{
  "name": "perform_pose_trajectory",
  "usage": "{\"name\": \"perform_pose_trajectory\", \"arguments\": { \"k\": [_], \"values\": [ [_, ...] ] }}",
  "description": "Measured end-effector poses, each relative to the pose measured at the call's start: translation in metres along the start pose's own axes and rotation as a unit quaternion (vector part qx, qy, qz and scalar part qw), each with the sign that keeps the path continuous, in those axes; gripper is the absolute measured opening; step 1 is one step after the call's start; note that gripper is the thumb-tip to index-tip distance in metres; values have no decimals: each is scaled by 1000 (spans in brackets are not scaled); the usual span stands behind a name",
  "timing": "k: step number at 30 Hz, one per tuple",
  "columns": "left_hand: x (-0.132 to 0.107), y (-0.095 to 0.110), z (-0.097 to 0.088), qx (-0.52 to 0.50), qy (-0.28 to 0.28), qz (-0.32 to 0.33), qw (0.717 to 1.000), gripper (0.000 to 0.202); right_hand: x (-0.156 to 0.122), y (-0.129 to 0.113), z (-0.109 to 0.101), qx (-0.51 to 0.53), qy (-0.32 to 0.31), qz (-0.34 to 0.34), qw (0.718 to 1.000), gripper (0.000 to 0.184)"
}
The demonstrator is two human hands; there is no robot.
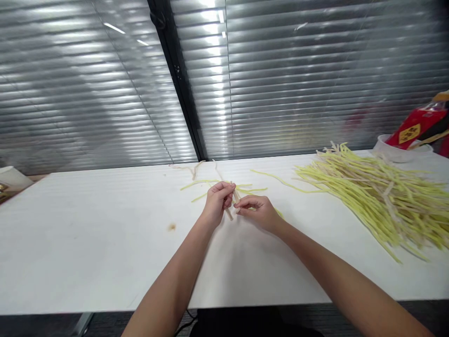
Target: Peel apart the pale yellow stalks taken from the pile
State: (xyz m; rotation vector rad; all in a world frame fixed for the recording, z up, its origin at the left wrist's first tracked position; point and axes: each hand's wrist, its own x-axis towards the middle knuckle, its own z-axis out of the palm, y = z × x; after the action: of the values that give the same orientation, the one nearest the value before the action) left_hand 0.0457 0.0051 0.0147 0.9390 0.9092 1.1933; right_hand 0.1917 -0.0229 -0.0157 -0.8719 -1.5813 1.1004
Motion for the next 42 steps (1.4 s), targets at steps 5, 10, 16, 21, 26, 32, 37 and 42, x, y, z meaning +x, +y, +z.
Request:
{"name": "perform_pose_trajectory", "arguments": {
  "k": [5, 10, 16, 21, 26, 32, 37, 42],
  "values": [
    [-1, -1, 0, -6, -30, 6, 1000, 25, 1, -1, -1, 107, 5, 103, 989, 16],
    [-2, -1, 1, 7, -36, 3, 999, 23, 2, -4, -3, 136, 1, 115, 984, 16],
    [-3, 1, 3, -2, -52, -7, 999, 23, 3, -2, -4, 182, 11, 137, 974, 15],
    [-4, 3, 4, -2, -72, -27, 997, 23, 4, -5, -4, 214, 12, 152, 965, 19],
    [-5, 3, 5, 5, -72, -34, 997, 23, 5, -4, -3, 246, 20, 160, 956, 23],
    [-5, 1, 5, 16, -75, -47, 996, 18, 5, -2, -4, 291, 22, 163, 943, 22],
    [-6, 2, 7, -6, -78, -32, 996, 28, 5, -2, -3, 284, 32, 165, 944, 24],
    [-7, -1, 7, 30, -66, -28, 997, 27, 5, -2, -3, 231, 43, 155, 960, 26]
  ]
}}
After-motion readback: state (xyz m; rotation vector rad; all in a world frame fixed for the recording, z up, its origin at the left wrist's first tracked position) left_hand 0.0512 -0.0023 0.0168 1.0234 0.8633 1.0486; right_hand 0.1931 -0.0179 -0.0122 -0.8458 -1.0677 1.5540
